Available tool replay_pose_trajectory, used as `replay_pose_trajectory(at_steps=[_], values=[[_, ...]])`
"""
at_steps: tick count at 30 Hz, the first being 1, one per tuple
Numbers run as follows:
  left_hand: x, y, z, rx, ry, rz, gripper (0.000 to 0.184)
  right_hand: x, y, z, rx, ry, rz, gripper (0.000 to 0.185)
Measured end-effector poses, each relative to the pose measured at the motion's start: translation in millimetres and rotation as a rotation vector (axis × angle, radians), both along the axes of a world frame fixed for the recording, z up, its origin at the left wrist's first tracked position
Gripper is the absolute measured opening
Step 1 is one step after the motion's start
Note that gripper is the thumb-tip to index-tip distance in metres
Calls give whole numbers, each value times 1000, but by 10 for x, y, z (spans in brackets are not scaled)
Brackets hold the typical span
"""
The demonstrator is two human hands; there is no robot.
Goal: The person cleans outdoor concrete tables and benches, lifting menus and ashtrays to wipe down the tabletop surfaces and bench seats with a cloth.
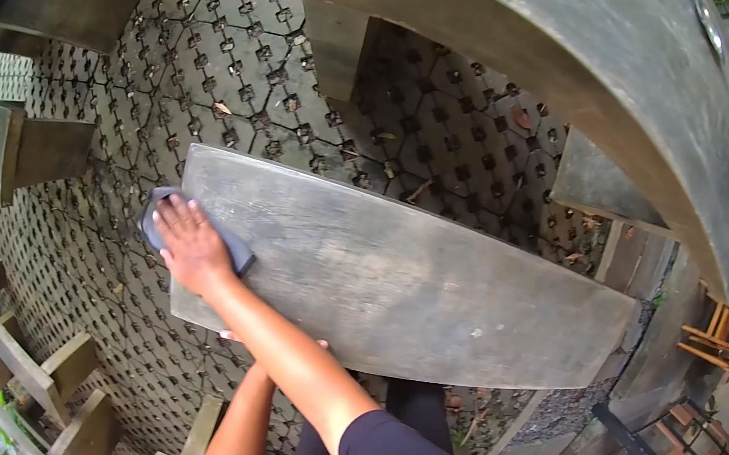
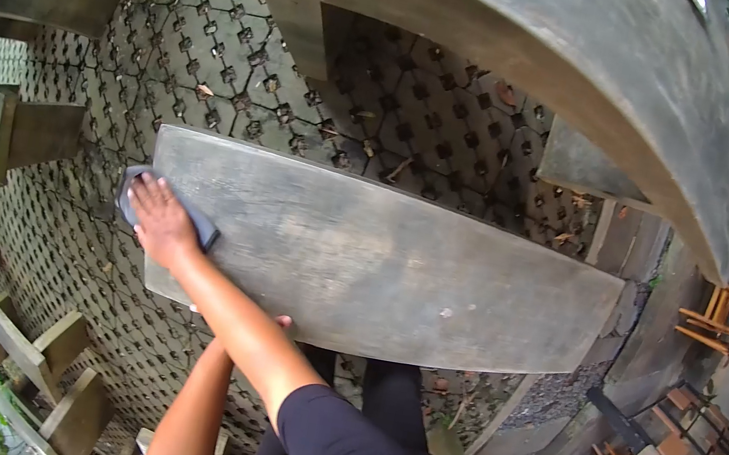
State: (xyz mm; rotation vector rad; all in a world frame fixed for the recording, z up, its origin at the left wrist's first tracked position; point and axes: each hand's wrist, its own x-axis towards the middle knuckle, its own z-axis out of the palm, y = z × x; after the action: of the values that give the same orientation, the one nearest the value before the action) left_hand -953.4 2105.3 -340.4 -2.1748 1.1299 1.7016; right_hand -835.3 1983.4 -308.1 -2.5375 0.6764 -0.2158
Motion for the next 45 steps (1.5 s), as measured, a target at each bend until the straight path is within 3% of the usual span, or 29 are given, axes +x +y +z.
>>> replay_pose_trajectory(at_steps=[1,2,4,5,6,8,9,10,11,12,17,20,22,26,27,29,32,33,35,37,39,43,44,45], values=[[-89,-411,1131,171,76,529,86,128,58,109,-104,126,78,67],[9,-327,568,179,66,512,86,260,64,57,-123,115,-13,65],[-41,862,-251,26,362,600,68,276,-219,62,-175,127,-21,64],[-95,1070,-586,-78,281,376,57,196,-348,-12,-66,-74,-111,65],[-7,1064,-582,-72,307,353,57,67,-506,-48,-90,-113,-170,65],[236,773,-378,86,320,545,97,-402,-837,14,-86,-152,-297,65],[248,481,-122,166,321,637,119,-742,-999,89,67,-150,-322,66],[-52,-435,880,286,-154,493,141,-1144,-1124,144,81,-120,-374,67],[-103,-514,1017,215,-176,626,154,-1582,-1226,159,70,-170,-463,68],[-43,-390,866,202,-169,579,160,-2063,-1314,199,74,-141,-522,68],[-2,-353,832,160,-281,577,157,-4876,-1670,531,41,218,-867,67],[92,-274,770,157,-329,628,155,-6650,-1673,172,-76,541,-1276,64],[222,-159,676,132,-343,592,152,-7686,-1605,-29,-148,532,-1472,60],[295,-145,717,145,-142,677,149,-8679,-1518,10,5,612,-1638,58],[510,-73,597,269,-78,643,150,-8703,-1501,-46,-71,589,-1628,58],[145,-305,846,215,-296,598,149,-8545,-1510,-78,-177,544,-1537,58],[370,-105,617,262,-313,434,150,-7978,-1477,-100,-206,543,-1382,60],[331,-164,646,350,-275,531,151,-7614,-1504,2,-192,518,-1351,63],[246,-113,619,245,-284,363,152,-6885,-1506,73,-161,477,-1271,72],[-93,-551,1074,237,-266,570,148,-6087,-1458,109,-192,417,-1131,74],[-6,-435,875,343,-291,371,155,-5211,-1387,192,-165,359,-997,75],[-99,-549,1022,307,-259,525,167,-3404,-1194,194,-130,247,-712,75],[-148,-413,864,225,-326,429,169,-2964,-1146,179,-149,221,-654,74],[-122,-387,854,189,-214,626,169,-2523,-1106,184,-143,206,-601,73]])
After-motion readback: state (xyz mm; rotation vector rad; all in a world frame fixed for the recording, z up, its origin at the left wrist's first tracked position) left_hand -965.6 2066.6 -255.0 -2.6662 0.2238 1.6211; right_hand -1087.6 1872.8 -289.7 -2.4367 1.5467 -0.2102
